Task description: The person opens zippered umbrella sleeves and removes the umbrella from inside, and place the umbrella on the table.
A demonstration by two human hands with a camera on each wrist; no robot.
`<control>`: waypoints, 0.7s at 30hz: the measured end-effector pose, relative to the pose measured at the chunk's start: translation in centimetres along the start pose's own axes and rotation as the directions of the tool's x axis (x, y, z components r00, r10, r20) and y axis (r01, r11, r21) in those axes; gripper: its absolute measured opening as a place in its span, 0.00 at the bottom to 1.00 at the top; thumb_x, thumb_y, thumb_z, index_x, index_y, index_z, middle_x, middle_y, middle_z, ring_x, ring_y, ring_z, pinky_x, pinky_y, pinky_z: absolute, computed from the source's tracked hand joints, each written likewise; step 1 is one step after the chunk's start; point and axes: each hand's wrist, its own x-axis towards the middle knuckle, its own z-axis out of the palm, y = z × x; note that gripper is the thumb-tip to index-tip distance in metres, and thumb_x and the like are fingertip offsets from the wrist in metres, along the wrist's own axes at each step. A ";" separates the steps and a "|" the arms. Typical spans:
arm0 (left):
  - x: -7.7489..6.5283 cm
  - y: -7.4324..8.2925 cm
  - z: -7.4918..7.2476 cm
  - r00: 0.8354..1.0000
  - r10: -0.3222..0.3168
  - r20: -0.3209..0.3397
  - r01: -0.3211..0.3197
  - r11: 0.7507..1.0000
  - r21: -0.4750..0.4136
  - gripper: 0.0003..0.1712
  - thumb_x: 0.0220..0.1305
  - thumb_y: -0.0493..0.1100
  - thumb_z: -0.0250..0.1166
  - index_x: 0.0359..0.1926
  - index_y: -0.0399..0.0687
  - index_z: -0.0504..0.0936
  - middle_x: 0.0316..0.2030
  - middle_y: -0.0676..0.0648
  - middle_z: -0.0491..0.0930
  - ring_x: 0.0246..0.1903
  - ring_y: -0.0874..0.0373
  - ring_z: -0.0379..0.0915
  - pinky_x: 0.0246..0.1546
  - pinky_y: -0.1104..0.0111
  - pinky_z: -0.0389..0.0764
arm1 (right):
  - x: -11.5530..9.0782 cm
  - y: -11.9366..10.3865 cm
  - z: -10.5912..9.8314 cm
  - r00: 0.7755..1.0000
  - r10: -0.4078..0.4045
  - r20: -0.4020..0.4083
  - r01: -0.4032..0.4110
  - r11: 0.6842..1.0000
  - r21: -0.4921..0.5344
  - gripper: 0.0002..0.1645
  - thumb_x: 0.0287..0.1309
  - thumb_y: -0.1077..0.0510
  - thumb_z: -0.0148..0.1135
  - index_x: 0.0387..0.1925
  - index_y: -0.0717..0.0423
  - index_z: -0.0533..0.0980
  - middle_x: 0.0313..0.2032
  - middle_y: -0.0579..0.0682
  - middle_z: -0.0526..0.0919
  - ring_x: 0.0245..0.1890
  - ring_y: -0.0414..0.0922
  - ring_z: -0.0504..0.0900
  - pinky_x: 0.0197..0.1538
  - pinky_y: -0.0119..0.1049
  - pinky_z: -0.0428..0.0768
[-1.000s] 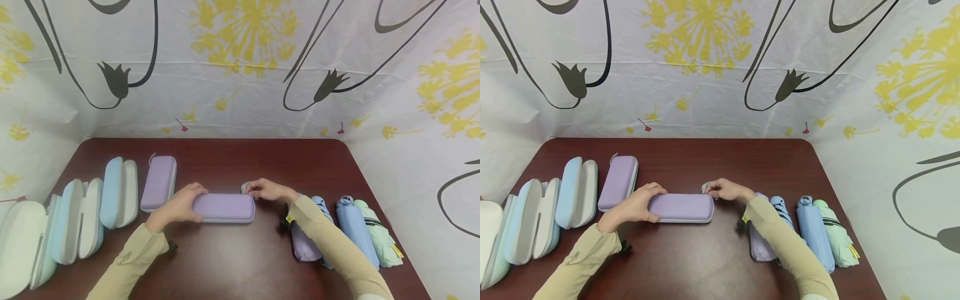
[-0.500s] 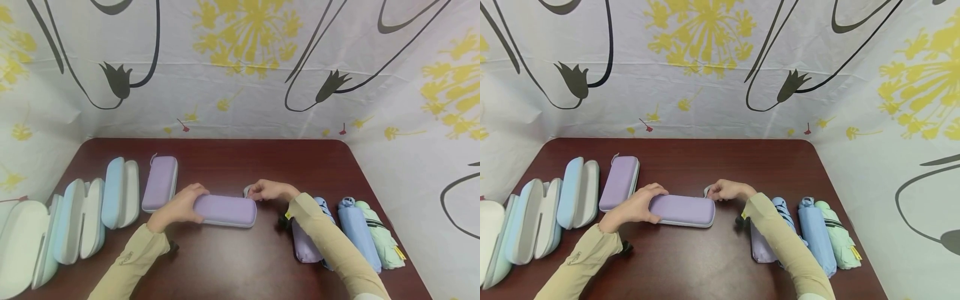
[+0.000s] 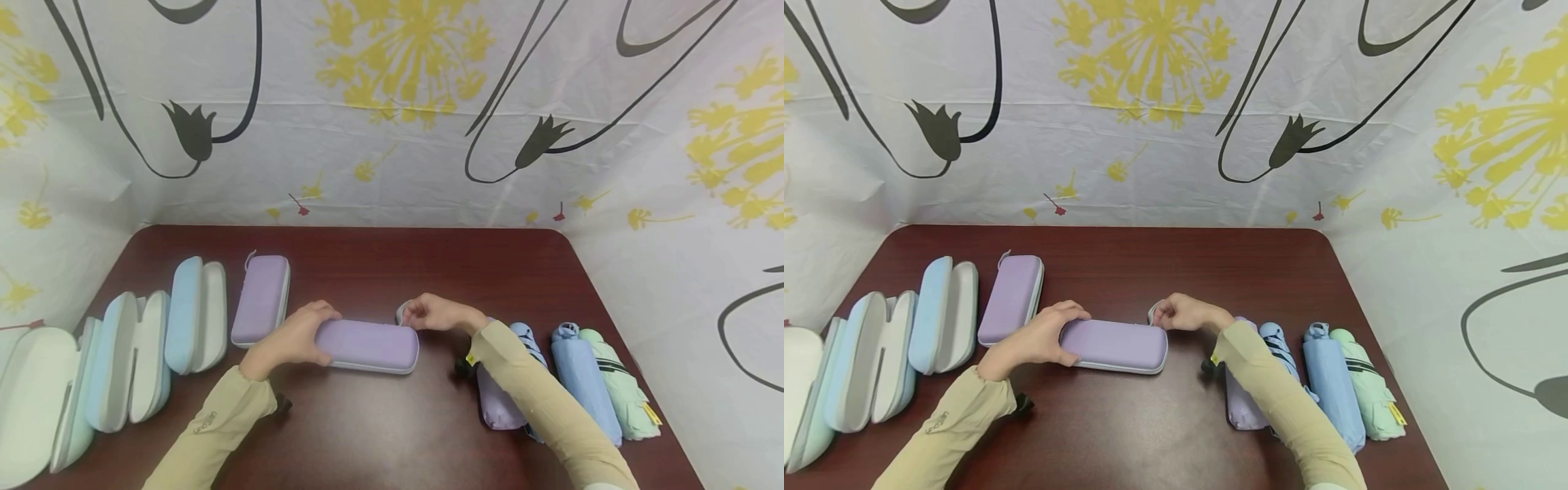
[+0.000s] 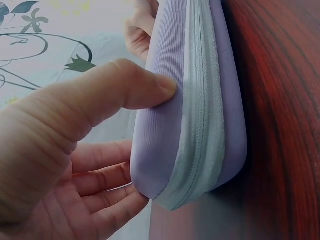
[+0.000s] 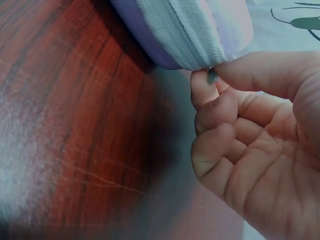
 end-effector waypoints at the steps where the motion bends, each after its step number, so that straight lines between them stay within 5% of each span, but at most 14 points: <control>1: 0.0 0.0 0.0 1.000 -0.002 0.002 0.002 1.000 0.000 0.38 0.29 0.44 0.77 0.48 0.35 0.78 0.44 0.44 0.76 0.47 0.48 0.71 0.50 0.56 0.73 | -0.1 -0.1 0.1 1.000 -0.010 -0.014 0.010 0.999 -0.042 0.06 0.54 0.69 0.55 0.33 0.64 0.78 0.28 0.45 0.79 0.28 0.36 0.72 0.34 0.29 0.72; 9: -0.1 -0.1 0.3 1.000 -0.024 -0.007 0.024 1.000 -0.009 0.38 0.30 0.45 0.77 0.48 0.36 0.78 0.44 0.44 0.76 0.47 0.48 0.71 0.50 0.55 0.73 | -0.5 -0.9 0.9 0.960 -0.221 -0.171 0.132 0.898 -0.419 0.05 0.55 0.68 0.60 0.28 0.58 0.80 0.29 0.47 0.81 0.28 0.36 0.73 0.33 0.29 0.73; 16: -0.1 -0.1 1.0 0.998 -0.031 -0.051 0.033 0.999 0.028 0.38 0.27 0.47 0.75 0.46 0.36 0.78 0.42 0.46 0.77 0.44 0.50 0.72 0.46 0.58 0.75 | -1.1 -0.2 1.3 0.921 -0.299 -0.251 0.119 0.827 -0.549 0.05 0.53 0.67 0.61 0.25 0.56 0.78 0.25 0.45 0.78 0.25 0.37 0.72 0.31 0.30 0.73; 21: -0.5 0.2 1.1 0.993 -0.068 -0.095 0.072 0.996 0.045 0.38 0.26 0.50 0.74 0.45 0.37 0.78 0.40 0.46 0.77 0.42 0.51 0.72 0.42 0.59 0.76 | -2.0 -0.2 1.5 0.898 -0.291 -0.329 0.056 0.818 -0.572 0.05 0.52 0.66 0.62 0.24 0.55 0.77 0.23 0.44 0.78 0.22 0.37 0.71 0.28 0.29 0.72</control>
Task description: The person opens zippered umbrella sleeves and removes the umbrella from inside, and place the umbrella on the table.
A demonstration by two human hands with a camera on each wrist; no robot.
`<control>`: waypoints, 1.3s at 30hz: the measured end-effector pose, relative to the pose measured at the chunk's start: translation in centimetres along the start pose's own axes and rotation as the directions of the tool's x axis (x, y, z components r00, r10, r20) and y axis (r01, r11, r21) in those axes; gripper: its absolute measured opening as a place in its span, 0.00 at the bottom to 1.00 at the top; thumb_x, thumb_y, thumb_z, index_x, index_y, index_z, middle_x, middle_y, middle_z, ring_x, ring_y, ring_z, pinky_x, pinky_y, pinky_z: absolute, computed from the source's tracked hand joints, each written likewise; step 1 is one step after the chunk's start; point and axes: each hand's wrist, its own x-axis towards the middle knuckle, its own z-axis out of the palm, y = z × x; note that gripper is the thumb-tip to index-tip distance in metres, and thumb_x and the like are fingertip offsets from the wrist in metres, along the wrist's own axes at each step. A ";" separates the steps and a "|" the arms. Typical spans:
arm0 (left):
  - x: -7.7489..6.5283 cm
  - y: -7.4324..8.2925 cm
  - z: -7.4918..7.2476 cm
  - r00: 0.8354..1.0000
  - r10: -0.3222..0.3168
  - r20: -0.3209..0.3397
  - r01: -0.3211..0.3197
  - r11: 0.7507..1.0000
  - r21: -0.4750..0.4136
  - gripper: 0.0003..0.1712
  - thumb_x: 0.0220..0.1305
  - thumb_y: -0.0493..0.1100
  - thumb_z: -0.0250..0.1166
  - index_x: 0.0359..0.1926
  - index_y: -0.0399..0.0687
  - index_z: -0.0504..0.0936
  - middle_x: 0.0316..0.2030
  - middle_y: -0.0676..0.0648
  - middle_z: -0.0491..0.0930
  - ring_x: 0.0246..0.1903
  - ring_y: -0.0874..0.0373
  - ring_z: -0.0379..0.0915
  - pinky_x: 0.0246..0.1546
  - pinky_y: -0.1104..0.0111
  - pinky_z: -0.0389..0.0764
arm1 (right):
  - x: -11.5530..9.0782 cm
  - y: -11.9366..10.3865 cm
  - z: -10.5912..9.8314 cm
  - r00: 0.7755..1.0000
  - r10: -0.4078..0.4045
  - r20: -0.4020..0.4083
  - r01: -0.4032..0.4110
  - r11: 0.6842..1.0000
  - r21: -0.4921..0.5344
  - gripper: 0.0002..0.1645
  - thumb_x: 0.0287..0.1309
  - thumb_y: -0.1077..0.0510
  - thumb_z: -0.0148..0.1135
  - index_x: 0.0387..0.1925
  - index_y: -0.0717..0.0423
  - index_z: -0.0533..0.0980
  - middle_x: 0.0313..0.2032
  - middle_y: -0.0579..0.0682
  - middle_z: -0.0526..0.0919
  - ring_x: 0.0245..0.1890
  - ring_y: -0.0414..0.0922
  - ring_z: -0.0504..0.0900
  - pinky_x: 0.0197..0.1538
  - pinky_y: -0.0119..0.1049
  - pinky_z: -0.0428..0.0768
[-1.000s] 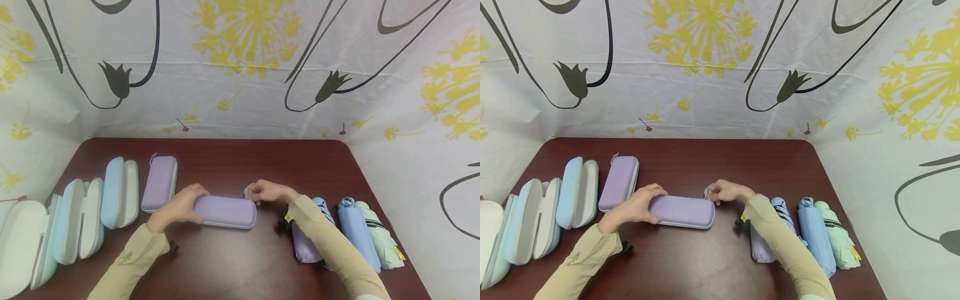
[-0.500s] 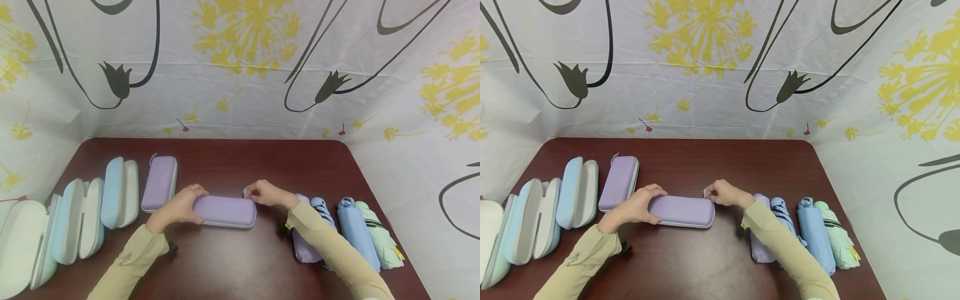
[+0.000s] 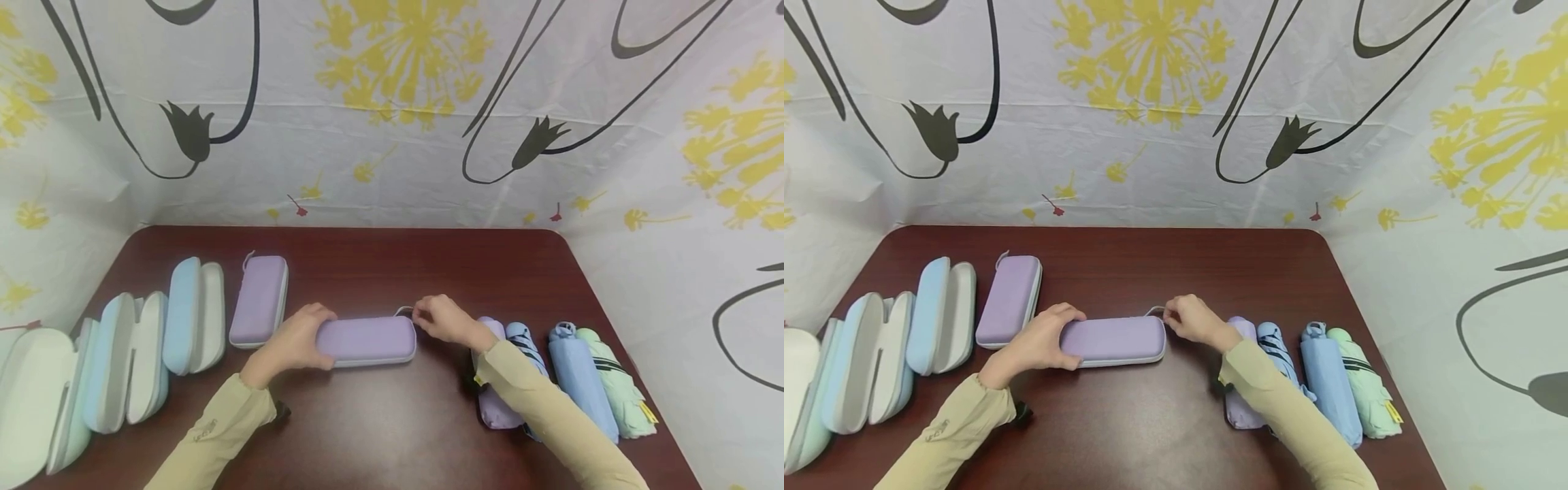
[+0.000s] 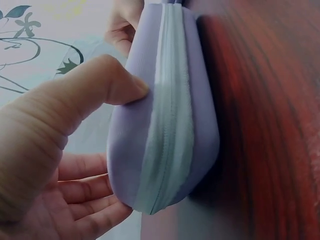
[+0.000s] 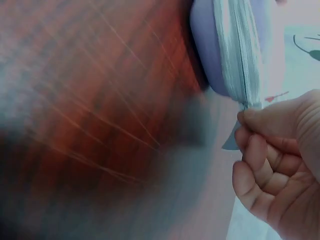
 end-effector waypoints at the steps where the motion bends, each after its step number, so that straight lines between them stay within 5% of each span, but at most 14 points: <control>1: 0.0 0.1 0.0 1.000 -0.008 -0.008 0.008 1.000 0.005 0.38 0.26 0.50 0.74 0.45 0.37 0.78 0.40 0.46 0.77 0.42 0.52 0.72 0.42 0.59 0.76 | -0.2 -0.1 0.0 1.000 0.009 -0.011 -0.009 1.000 -0.002 0.05 0.52 0.65 0.62 0.24 0.55 0.77 0.23 0.44 0.78 0.22 0.36 0.71 0.28 0.29 0.73; 13: -0.5 0.5 1.2 0.984 -0.097 -0.147 0.104 0.994 0.038 0.40 0.25 0.54 0.76 0.42 0.35 0.79 0.38 0.42 0.78 0.38 0.49 0.73 0.36 0.57 0.77 | -1.7 -2.2 0.3 0.989 0.106 -0.098 -0.102 0.994 0.043 0.07 0.47 0.67 0.65 0.21 0.55 0.76 0.21 0.44 0.77 0.22 0.36 0.73 0.28 0.30 0.75; 21: -0.5 1.7 1.8 0.964 -0.217 -0.153 0.223 0.975 0.024 0.39 0.24 0.56 0.74 0.41 0.38 0.78 0.33 0.44 0.75 0.33 0.52 0.70 0.30 0.61 0.75 | -1.4 -3.3 1.6 0.967 0.179 -0.181 -0.170 0.983 0.065 0.06 0.41 0.66 0.65 0.19 0.54 0.77 0.20 0.43 0.78 0.20 0.35 0.73 0.26 0.29 0.74; 30: -0.5 3.1 2.4 0.945 -0.278 -0.173 0.288 0.957 0.036 0.38 0.24 0.58 0.74 0.39 0.41 0.74 0.28 0.45 0.72 0.28 0.51 0.69 0.24 0.61 0.73 | -0.5 -4.9 2.7 0.957 0.215 -0.197 -0.199 0.975 0.096 0.05 0.40 0.67 0.64 0.20 0.55 0.78 0.21 0.45 0.80 0.23 0.39 0.78 0.29 0.31 0.77; 39: -0.5 4.2 2.9 0.928 -0.322 -0.188 0.341 0.936 0.081 0.39 0.26 0.59 0.73 0.38 0.39 0.72 0.29 0.41 0.71 0.29 0.47 0.70 0.23 0.58 0.75 | 0.0 -6.1 3.4 0.967 0.159 -0.197 -0.137 0.983 0.121 0.06 0.40 0.67 0.66 0.19 0.54 0.78 0.20 0.44 0.79 0.23 0.38 0.77 0.29 0.28 0.75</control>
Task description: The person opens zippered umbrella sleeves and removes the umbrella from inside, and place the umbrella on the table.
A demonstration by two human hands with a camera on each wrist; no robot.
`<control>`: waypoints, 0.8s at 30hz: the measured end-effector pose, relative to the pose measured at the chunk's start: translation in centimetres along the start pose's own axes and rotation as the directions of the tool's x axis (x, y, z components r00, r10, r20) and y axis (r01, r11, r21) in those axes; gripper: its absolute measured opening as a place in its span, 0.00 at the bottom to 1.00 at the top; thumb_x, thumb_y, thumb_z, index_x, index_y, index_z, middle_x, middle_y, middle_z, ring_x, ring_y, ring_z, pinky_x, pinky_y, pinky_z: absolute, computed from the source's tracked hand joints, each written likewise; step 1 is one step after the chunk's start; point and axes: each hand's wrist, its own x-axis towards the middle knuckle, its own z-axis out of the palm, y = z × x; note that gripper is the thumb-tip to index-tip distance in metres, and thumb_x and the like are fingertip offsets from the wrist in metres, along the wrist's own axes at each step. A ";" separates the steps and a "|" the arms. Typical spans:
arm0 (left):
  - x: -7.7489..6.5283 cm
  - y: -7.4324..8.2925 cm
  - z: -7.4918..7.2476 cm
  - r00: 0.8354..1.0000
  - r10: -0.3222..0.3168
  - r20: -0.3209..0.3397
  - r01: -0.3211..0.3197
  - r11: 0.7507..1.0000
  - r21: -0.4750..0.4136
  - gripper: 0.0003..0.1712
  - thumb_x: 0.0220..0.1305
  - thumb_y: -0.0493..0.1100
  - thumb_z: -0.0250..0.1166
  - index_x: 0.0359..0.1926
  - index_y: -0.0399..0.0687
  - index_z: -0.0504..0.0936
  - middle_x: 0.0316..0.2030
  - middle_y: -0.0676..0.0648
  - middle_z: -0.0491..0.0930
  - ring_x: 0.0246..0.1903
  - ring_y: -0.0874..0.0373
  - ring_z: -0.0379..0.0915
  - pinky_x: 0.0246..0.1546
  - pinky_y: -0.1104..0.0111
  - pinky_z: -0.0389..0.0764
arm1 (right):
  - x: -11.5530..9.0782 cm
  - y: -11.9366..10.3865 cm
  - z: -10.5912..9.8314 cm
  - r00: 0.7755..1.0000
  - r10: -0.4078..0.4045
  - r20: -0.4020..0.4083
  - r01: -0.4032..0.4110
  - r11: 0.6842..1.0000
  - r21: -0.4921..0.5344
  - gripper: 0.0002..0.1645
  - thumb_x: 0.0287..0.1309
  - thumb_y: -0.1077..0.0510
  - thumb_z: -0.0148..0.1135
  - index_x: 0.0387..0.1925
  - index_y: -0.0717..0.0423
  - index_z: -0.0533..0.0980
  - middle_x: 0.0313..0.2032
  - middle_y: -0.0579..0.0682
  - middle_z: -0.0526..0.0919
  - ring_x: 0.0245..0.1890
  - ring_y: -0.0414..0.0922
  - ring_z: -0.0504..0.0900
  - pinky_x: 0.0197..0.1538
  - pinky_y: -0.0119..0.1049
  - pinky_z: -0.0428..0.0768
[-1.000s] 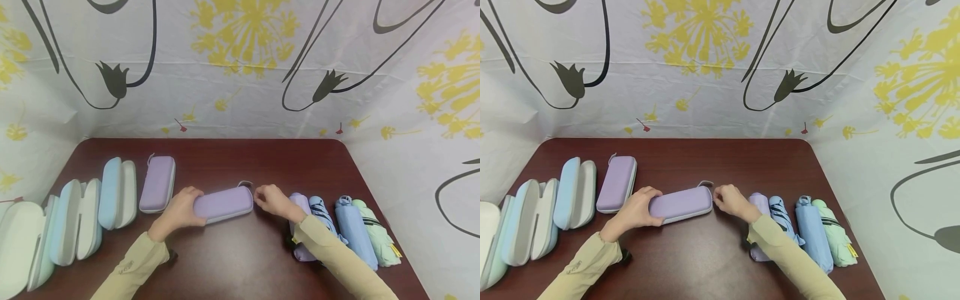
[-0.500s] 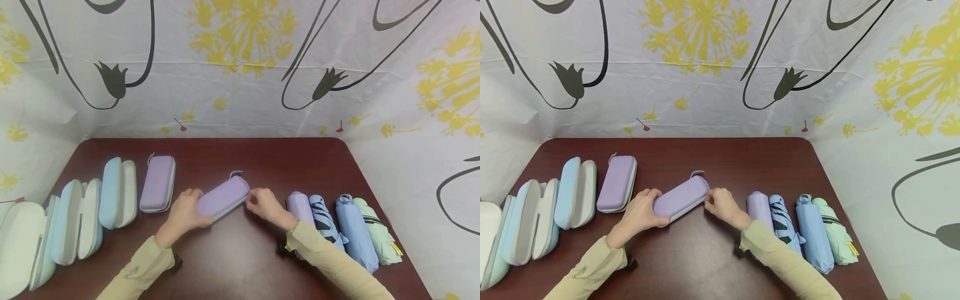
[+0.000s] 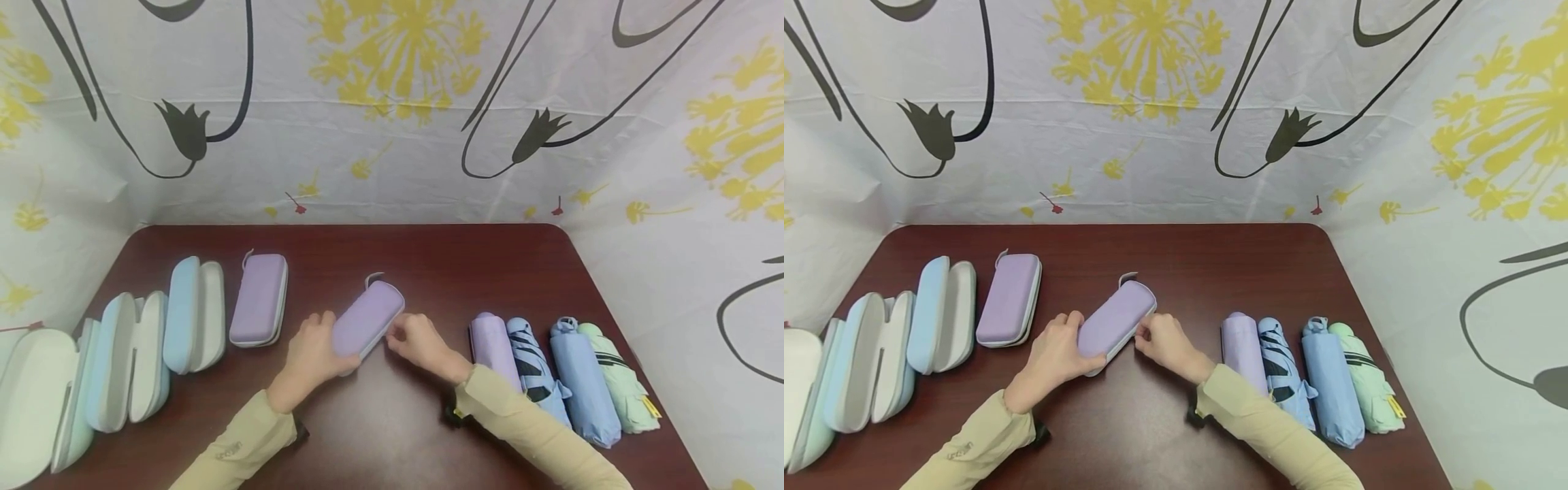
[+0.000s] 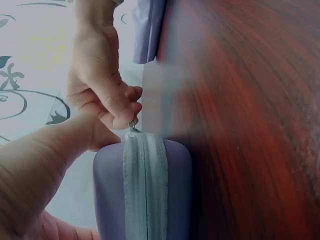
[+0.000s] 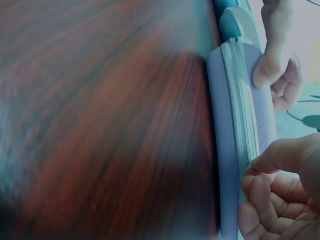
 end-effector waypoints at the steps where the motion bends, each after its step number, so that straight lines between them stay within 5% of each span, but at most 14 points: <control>1: 0.0 0.2 0.1 1.000 -0.007 -0.001 0.007 1.000 0.005 0.39 0.26 0.59 0.72 0.38 0.38 0.71 0.29 0.41 0.71 0.29 0.47 0.70 0.23 0.58 0.75 | 0.0 -0.1 0.1 1.000 -0.008 0.001 0.008 1.000 0.003 0.06 0.40 0.66 0.65 0.19 0.54 0.78 0.20 0.44 0.79 0.23 0.38 0.77 0.29 0.28 0.76; 24: -0.6 3.3 1.3 0.994 -0.076 -0.083 0.083 0.994 0.075 0.42 0.31 0.63 0.71 0.36 0.32 0.69 0.24 0.41 0.68 0.18 0.50 0.69 0.14 0.62 0.71 | -0.3 0.1 0.4 0.999 -0.014 0.037 0.013 0.999 0.029 0.06 0.41 0.66 0.65 0.19 0.53 0.78 0.21 0.44 0.79 0.23 0.37 0.76 0.29 0.28 0.76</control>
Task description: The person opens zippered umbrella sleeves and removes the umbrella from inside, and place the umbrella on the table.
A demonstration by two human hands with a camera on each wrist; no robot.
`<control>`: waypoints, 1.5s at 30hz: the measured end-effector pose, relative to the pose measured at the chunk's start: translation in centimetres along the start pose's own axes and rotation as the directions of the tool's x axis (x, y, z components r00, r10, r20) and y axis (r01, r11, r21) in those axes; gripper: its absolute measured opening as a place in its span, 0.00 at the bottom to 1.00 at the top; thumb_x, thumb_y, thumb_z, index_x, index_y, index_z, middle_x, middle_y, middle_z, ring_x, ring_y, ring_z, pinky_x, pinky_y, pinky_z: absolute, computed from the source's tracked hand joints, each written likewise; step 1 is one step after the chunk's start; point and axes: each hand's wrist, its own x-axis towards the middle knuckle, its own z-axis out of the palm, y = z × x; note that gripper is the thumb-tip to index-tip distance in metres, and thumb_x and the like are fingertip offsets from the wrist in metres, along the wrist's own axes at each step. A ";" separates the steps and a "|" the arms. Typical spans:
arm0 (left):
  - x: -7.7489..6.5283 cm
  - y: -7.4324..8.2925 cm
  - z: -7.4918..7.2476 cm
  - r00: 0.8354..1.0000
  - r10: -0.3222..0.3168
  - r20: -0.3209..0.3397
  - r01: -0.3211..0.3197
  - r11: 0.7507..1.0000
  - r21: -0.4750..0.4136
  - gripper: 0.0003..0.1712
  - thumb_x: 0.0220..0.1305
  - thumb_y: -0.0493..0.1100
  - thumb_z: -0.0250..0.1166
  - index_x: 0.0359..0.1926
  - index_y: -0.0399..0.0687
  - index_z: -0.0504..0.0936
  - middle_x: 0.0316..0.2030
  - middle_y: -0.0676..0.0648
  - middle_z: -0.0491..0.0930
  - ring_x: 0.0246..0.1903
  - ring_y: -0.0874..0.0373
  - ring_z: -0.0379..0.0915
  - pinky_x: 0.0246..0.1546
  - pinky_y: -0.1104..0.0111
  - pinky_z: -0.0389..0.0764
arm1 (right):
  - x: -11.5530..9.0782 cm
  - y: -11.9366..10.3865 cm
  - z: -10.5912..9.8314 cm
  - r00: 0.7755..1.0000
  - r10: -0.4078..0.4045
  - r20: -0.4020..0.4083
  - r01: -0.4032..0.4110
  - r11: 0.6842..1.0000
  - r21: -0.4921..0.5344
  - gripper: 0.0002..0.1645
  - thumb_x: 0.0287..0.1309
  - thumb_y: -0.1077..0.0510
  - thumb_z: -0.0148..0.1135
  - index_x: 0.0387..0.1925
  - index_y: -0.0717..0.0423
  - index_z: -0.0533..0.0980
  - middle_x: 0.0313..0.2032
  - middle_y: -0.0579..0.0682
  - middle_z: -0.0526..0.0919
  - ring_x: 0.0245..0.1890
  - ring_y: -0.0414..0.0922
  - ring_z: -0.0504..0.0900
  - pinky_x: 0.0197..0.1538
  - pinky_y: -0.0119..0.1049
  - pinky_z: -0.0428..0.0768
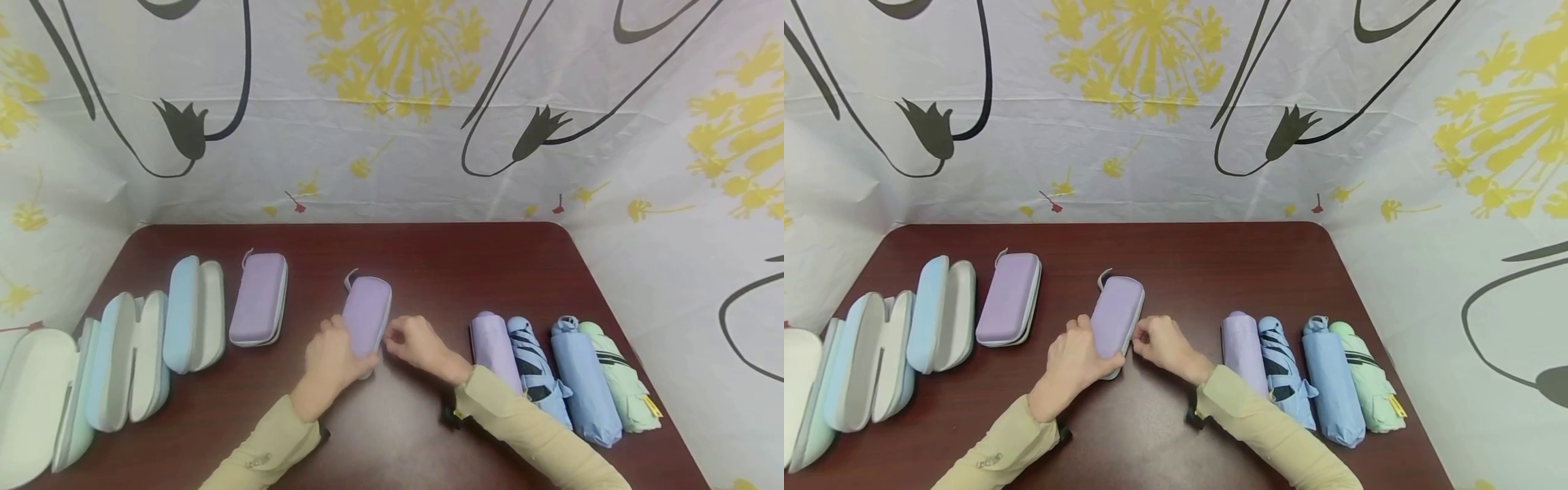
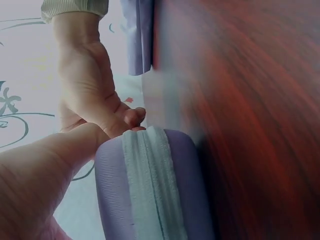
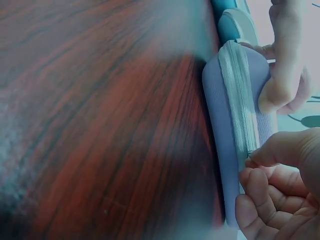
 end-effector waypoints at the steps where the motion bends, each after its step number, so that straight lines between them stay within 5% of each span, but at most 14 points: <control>1: 0.0 0.1 0.0 1.000 -0.001 0.000 0.001 1.000 0.003 0.42 0.31 0.63 0.71 0.36 0.32 0.69 0.24 0.41 0.68 0.18 0.50 0.69 0.14 0.62 0.71 | -0.1 0.1 0.0 1.000 -0.002 0.005 0.002 1.000 0.002 0.06 0.41 0.66 0.65 0.19 0.53 0.78 0.21 0.44 0.79 0.23 0.37 0.76 0.29 0.27 0.76; 4: 0.0 0.2 -0.2 1.000 0.011 0.012 -0.011 1.000 -0.003 0.40 0.32 0.62 0.70 0.35 0.31 0.69 0.24 0.41 0.68 0.17 0.50 0.69 0.13 0.62 0.70 | -0.2 0.3 0.0 1.000 -0.002 0.019 0.002 1.000 0.012 0.05 0.42 0.66 0.65 0.20 0.53 0.78 0.21 0.44 0.79 0.23 0.37 0.76 0.30 0.27 0.75; 7: 0.7 -0.5 -1.0 0.992 0.062 0.112 -0.060 0.998 -0.027 0.38 0.37 0.62 0.70 0.35 0.31 0.72 0.24 0.41 0.70 0.19 0.50 0.71 0.16 0.61 0.73 | -0.4 0.6 0.0 1.000 0.001 0.025 -0.001 1.000 0.016 0.05 0.43 0.66 0.65 0.20 0.53 0.78 0.21 0.43 0.79 0.23 0.36 0.76 0.30 0.27 0.75; 10: 2.9 -2.1 -2.5 0.949 0.206 0.238 -0.191 0.978 -0.088 0.32 0.43 0.56 0.69 0.40 0.33 0.75 0.29 0.43 0.75 0.26 0.52 0.74 0.25 0.60 0.77 | -0.4 0.7 -0.1 0.999 -0.002 0.036 0.002 1.000 0.021 0.05 0.44 0.65 0.65 0.21 0.53 0.78 0.21 0.43 0.78 0.24 0.36 0.76 0.30 0.27 0.75; 14: 7.1 -4.2 -4.0 0.848 0.470 0.246 -0.426 0.879 -0.214 0.25 0.47 0.39 0.67 0.48 0.37 0.76 0.37 0.45 0.78 0.36 0.53 0.74 0.36 0.59 0.78 | -0.3 0.7 -0.3 0.999 0.003 0.050 -0.005 1.000 0.028 0.05 0.45 0.66 0.65 0.21 0.54 0.79 0.21 0.43 0.78 0.23 0.36 0.75 0.31 0.26 0.75; 19: 11.4 -4.8 -3.6 0.688 0.693 0.218 -0.655 0.721 -0.226 0.32 0.43 0.28 0.64 0.55 0.42 0.73 0.48 0.46 0.75 0.44 0.53 0.72 0.36 0.62 0.77 | -0.2 0.8 -0.3 0.998 0.018 0.052 -0.019 1.000 0.020 0.05 0.45 0.66 0.66 0.21 0.54 0.79 0.21 0.43 0.78 0.24 0.36 0.75 0.30 0.27 0.75; 24: 13.0 -4.4 -2.3 0.518 0.787 0.335 -0.790 0.591 -0.165 0.44 0.38 0.27 0.64 0.62 0.51 0.69 0.61 0.45 0.68 0.58 0.50 0.65 0.44 0.58 0.76 | 0.0 0.7 0.0 0.998 0.011 0.056 -0.012 1.000 0.017 0.04 0.46 0.65 0.65 0.22 0.54 0.79 0.23 0.44 0.79 0.24 0.36 0.75 0.31 0.27 0.75; 26: 13.2 -4.2 -1.9 0.469 0.801 0.372 -0.820 0.551 -0.153 0.47 0.36 0.28 0.66 0.64 0.54 0.68 0.63 0.44 0.66 0.61 0.49 0.62 0.48 0.55 0.74 | 0.0 0.6 0.1 0.998 0.010 0.056 -0.011 1.000 0.018 0.04 0.46 0.65 0.65 0.23 0.54 0.79 0.23 0.44 0.80 0.25 0.36 0.75 0.31 0.27 0.75; 28: 13.3 -4.0 -1.8 0.437 0.809 0.394 -0.840 0.524 -0.144 0.50 0.33 0.29 0.67 0.64 0.55 0.68 0.64 0.45 0.65 0.61 0.49 0.62 0.49 0.55 0.74 | 0.0 0.6 0.1 0.998 0.010 0.054 -0.011 1.000 0.015 0.04 0.46 0.65 0.65 0.23 0.54 0.79 0.22 0.44 0.80 0.24 0.36 0.75 0.31 0.27 0.75; 32: 13.4 -3.7 -1.9 0.425 0.797 0.429 -0.851 0.514 -0.111 0.51 0.31 0.31 0.70 0.64 0.57 0.68 0.62 0.46 0.67 0.59 0.50 0.64 0.45 0.56 0.75 | -0.1 0.7 0.1 0.999 0.003 0.053 -0.004 1.000 0.020 0.04 0.46 0.65 0.65 0.23 0.54 0.79 0.23 0.44 0.80 0.24 0.36 0.75 0.31 0.27 0.75; 45: 13.8 -4.0 -2.6 0.463 0.743 0.484 -0.804 0.581 -0.122 0.48 0.27 0.40 0.76 0.59 0.50 0.72 0.57 0.49 0.69 0.51 0.53 0.67 0.41 0.58 0.76 | -0.2 1.2 -0.3 0.998 -0.043 0.037 0.044 0.999 -0.018 0.03 0.46 0.66 0.65 0.24 0.56 0.79 0.23 0.46 0.80 0.26 0.40 0.78 0.33 0.28 0.77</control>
